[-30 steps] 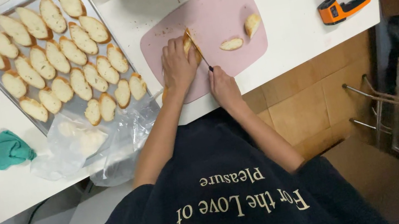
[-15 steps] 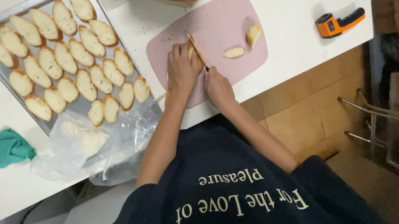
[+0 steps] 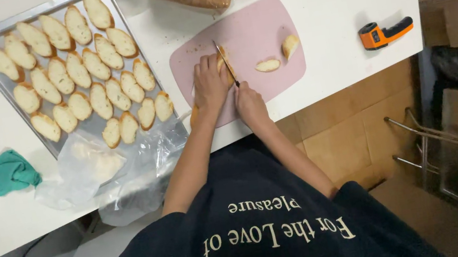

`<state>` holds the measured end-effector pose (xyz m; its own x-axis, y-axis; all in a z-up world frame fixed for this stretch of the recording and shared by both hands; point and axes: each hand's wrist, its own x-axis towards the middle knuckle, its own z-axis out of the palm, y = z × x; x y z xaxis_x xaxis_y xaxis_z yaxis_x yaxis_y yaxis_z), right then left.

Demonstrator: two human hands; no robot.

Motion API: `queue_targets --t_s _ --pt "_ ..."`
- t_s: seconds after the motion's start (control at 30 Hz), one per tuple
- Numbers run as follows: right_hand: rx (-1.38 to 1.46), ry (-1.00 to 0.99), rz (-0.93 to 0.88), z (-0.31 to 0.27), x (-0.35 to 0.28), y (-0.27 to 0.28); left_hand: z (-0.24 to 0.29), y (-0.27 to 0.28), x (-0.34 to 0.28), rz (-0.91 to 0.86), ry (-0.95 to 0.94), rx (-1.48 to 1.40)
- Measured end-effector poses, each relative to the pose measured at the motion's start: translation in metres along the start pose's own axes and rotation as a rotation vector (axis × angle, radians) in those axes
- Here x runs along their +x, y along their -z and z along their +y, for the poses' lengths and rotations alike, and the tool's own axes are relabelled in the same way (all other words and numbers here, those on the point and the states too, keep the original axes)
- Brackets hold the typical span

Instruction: Slicing a baguette and arranging the slices on a metal tray.

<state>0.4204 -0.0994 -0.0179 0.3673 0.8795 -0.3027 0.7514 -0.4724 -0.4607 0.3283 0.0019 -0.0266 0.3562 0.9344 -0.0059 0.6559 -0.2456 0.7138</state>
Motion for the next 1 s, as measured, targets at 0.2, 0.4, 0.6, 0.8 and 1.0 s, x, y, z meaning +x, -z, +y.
queue_targets --t_s 0.2,0.4,0.6,0.8,1.0 --pt "-0.049 -0.040 -0.014 0.020 -0.031 -0.011 -0.003 0.001 0.000 0.001 0.013 -0.011" --pt "-0.091 -0.151 -0.106 0.022 -0.062 0.004 -0.007 0.000 0.000 0.007 -0.002 -0.050" --pt "-0.014 -0.078 -0.029 0.055 -0.066 0.012 -0.021 -0.002 -0.006 0.004 0.003 -0.199" --pt "0.051 -0.055 -0.009 0.020 -0.059 0.028 -0.017 0.012 -0.013 -0.021 0.008 -0.137" --pt "0.016 -0.021 -0.026 -0.014 -0.047 0.029 -0.023 0.004 -0.014 0.019 0.002 -0.164"
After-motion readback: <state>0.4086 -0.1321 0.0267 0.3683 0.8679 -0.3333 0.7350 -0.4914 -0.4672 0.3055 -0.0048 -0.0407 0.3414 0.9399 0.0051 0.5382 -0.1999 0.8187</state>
